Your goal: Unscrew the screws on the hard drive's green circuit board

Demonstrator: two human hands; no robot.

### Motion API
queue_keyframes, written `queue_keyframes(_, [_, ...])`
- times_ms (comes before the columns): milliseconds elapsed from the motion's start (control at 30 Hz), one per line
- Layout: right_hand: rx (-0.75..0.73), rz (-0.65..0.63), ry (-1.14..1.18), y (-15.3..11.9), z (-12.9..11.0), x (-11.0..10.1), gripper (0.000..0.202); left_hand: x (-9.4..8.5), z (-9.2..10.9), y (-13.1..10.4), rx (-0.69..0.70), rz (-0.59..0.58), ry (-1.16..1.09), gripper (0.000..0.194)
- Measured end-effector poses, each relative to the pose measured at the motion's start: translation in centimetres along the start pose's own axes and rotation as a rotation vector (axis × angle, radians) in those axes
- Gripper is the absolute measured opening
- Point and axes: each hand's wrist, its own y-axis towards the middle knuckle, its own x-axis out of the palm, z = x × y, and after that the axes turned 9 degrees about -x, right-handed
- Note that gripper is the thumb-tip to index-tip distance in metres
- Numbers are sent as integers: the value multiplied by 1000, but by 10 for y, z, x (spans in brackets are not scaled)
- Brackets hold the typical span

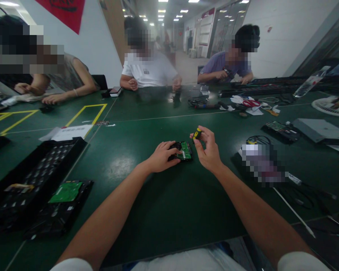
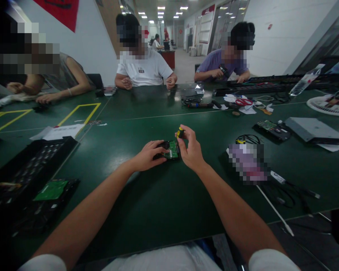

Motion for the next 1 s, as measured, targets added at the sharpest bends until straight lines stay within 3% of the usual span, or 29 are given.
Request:
queue_keyframes(367, [-9, -43, -1, -2, 4, -1, 64, 1, -1, 0, -12, 0, -6, 39])
queue_keyframes(1000, [-19, -69, -111, -1, 5, -1, 65, 0, 0, -1, -22, -3, -19, 37])
